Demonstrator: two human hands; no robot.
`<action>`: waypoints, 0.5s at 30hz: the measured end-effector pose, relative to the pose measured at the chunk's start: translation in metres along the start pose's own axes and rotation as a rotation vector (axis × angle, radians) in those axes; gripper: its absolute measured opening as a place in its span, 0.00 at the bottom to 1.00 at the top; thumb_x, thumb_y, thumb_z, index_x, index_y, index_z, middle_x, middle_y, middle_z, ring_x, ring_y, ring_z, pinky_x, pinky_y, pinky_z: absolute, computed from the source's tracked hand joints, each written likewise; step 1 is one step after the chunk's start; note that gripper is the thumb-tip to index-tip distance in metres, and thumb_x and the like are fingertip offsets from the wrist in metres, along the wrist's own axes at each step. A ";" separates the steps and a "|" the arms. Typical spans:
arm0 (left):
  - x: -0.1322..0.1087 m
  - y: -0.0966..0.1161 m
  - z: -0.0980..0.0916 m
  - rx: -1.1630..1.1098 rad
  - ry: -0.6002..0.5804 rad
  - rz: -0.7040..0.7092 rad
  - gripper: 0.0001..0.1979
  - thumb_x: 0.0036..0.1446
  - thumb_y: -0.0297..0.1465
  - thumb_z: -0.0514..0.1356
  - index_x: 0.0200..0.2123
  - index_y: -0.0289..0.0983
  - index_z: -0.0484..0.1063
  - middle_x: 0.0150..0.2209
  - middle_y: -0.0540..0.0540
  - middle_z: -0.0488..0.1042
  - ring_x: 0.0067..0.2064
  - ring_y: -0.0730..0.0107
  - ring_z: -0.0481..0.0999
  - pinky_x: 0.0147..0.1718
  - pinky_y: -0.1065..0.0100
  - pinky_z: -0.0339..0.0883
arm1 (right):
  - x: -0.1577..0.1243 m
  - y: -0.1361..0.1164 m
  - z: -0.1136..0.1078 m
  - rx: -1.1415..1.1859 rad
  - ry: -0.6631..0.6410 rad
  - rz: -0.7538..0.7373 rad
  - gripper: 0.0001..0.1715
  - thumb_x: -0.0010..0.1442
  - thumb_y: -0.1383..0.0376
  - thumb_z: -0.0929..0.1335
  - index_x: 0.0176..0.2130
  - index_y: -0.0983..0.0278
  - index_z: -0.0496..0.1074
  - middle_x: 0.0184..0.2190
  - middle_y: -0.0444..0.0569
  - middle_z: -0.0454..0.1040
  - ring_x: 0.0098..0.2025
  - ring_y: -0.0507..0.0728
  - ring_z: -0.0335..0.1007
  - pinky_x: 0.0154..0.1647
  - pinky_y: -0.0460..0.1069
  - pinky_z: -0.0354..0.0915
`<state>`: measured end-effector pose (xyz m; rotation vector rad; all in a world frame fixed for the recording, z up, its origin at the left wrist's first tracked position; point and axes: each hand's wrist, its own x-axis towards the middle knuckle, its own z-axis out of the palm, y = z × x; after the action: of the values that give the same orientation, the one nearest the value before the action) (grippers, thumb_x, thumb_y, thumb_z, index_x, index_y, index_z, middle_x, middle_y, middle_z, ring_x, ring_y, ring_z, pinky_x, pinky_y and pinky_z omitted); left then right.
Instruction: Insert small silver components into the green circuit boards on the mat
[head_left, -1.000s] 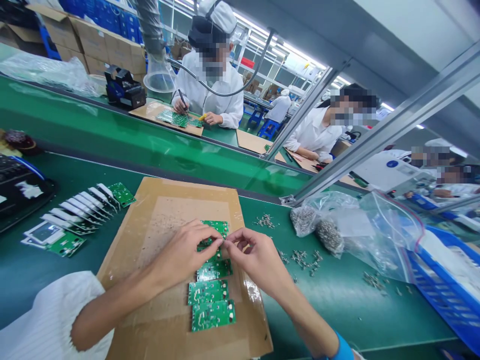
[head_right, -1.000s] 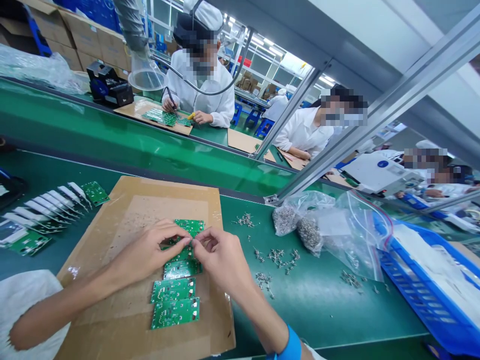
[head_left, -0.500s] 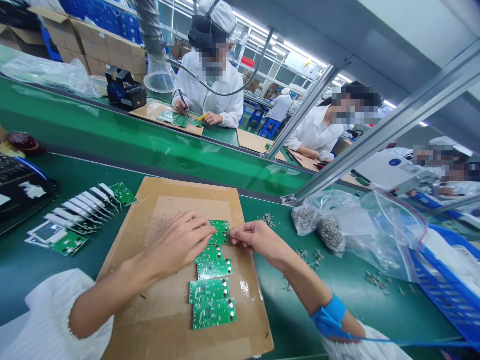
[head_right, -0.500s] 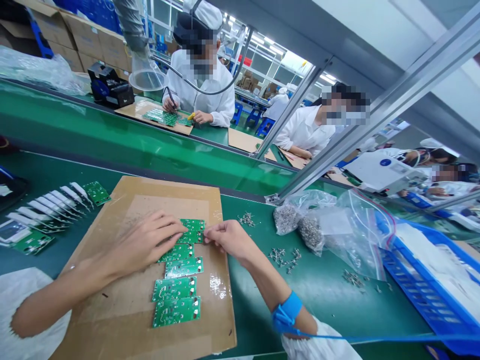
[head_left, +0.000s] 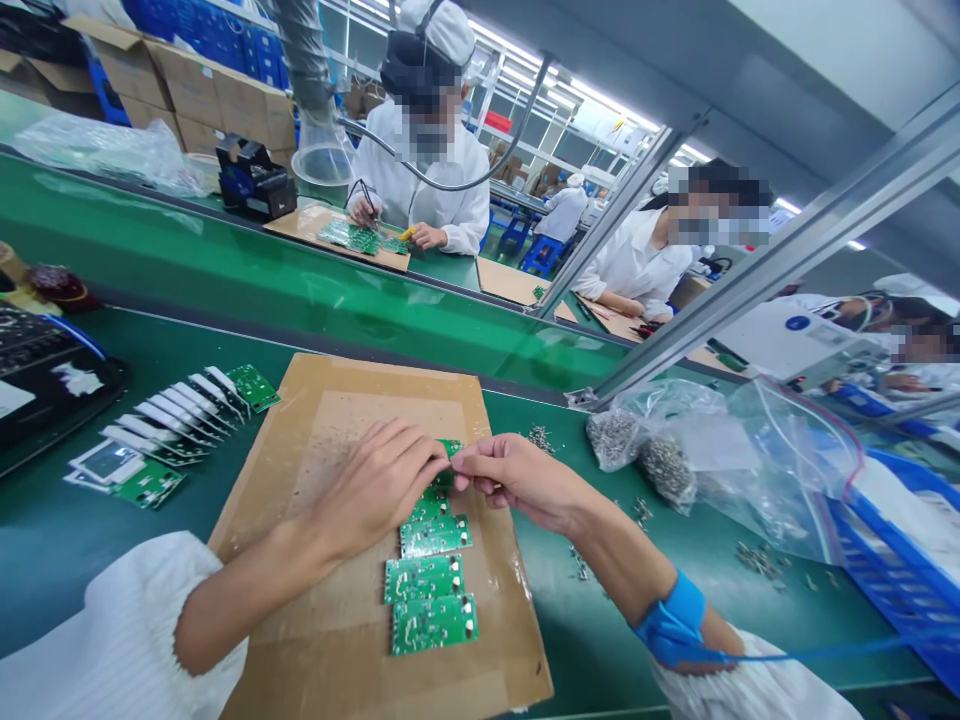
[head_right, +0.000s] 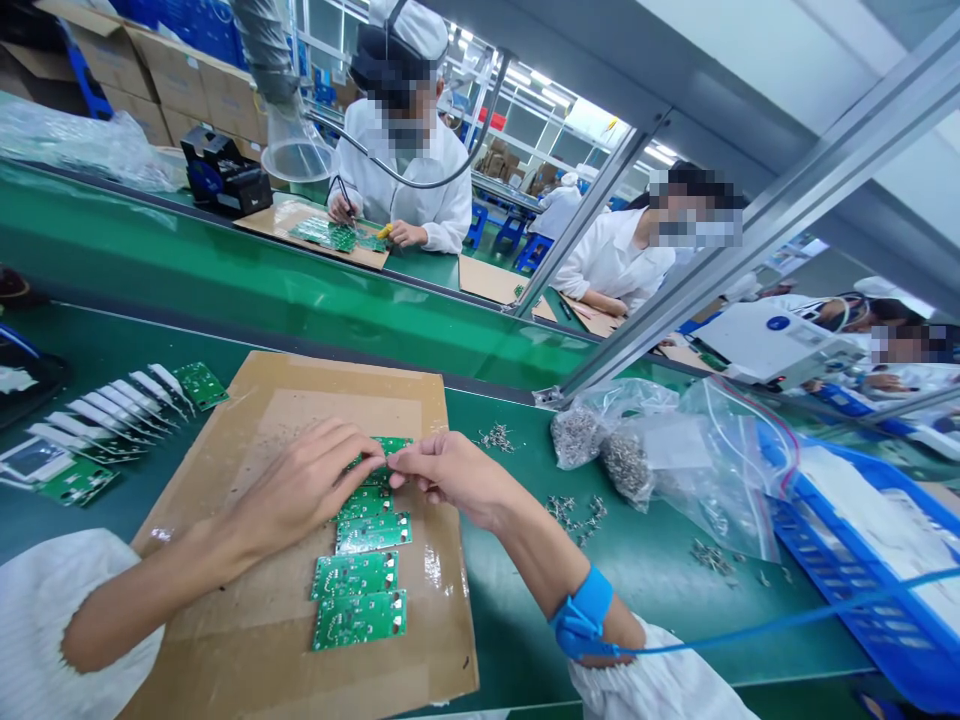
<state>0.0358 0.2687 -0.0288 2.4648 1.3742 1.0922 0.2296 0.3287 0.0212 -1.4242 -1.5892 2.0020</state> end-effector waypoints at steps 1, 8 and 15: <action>0.000 0.000 0.000 0.013 0.010 0.003 0.11 0.71 0.32 0.51 0.38 0.36 0.70 0.36 0.47 0.74 0.39 0.62 0.70 0.40 0.60 0.62 | 0.000 0.000 0.001 0.019 -0.001 0.005 0.18 0.48 0.54 0.77 0.25 0.67 0.78 0.25 0.45 0.72 0.24 0.47 0.50 0.21 0.46 0.44; -0.001 0.001 0.002 0.076 0.013 0.026 0.11 0.71 0.31 0.50 0.39 0.37 0.71 0.36 0.47 0.75 0.39 0.62 0.70 0.41 0.60 0.62 | 0.000 0.001 0.000 -0.016 0.021 0.012 0.16 0.50 0.56 0.75 0.23 0.66 0.75 0.24 0.45 0.72 0.23 0.47 0.51 0.21 0.45 0.46; -0.021 -0.020 -0.011 0.195 -0.172 0.105 0.21 0.56 0.14 0.54 0.46 0.40 0.75 0.48 0.48 0.77 0.47 0.59 0.69 0.44 0.60 0.61 | 0.023 0.018 -0.023 -0.424 0.158 0.000 0.07 0.50 0.66 0.69 0.22 0.64 0.73 0.24 0.45 0.73 0.25 0.50 0.60 0.21 0.44 0.55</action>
<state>0.0080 0.2611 -0.0404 2.7223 1.3719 0.7738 0.2422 0.3516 -0.0050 -1.6721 -2.0175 1.5627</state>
